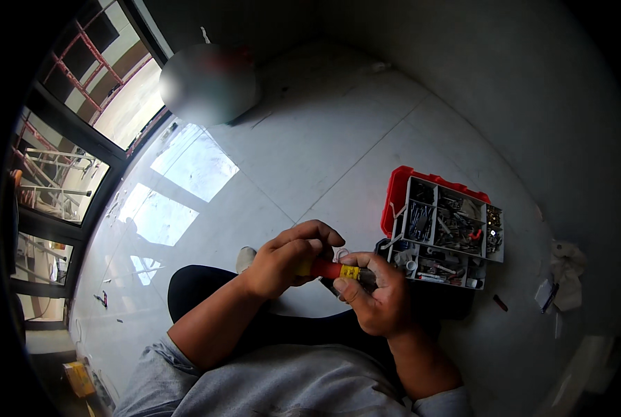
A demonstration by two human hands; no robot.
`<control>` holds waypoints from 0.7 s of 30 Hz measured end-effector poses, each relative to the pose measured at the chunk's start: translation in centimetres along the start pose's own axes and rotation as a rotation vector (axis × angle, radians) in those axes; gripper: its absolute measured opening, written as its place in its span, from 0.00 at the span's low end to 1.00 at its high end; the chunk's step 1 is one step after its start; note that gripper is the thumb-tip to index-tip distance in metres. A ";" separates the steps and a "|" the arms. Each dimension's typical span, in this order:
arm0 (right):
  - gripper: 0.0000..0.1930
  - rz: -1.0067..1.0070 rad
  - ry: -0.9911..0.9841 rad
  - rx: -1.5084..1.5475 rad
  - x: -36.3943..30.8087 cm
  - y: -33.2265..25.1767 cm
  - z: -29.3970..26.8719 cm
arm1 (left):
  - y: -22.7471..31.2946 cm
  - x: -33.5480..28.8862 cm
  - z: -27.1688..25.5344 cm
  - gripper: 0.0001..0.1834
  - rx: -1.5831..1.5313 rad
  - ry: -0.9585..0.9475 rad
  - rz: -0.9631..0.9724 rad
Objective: The person sits on the floor and uses a cordless drill to remove a bit from a yellow socket. They then walk to a red toolbox, select a small metal ring, and fit it onto the socket. The person returns to the floor and continues handling the socket and drill.
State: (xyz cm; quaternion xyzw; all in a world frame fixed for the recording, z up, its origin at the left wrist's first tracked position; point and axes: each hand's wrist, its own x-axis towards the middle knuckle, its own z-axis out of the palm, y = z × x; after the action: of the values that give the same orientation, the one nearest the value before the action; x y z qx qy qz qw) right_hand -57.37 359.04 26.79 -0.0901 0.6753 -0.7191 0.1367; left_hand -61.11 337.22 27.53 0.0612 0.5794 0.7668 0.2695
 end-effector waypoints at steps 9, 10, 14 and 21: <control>0.14 0.065 0.065 0.159 -0.7 0.7 1.5 | -1.6 -0.5 -0.2 0.23 0.167 0.016 0.293; 0.14 0.071 0.058 0.167 -0.6 0.8 1.4 | -1.6 -0.5 -0.3 0.23 0.197 -0.004 0.315; 0.18 0.140 0.031 0.223 -0.4 1.0 0.9 | -0.7 -0.6 -0.2 0.23 0.427 -0.008 0.382; 0.21 0.292 -0.010 0.159 -0.4 2.6 -1.1 | -0.6 -0.7 0.2 0.22 0.377 0.006 0.291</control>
State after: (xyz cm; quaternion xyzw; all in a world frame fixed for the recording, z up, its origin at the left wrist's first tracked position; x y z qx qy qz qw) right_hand -57.12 360.07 24.12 0.0168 0.6214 -0.7424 0.2498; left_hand -60.21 337.18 27.18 0.1911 0.6981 0.6760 0.1380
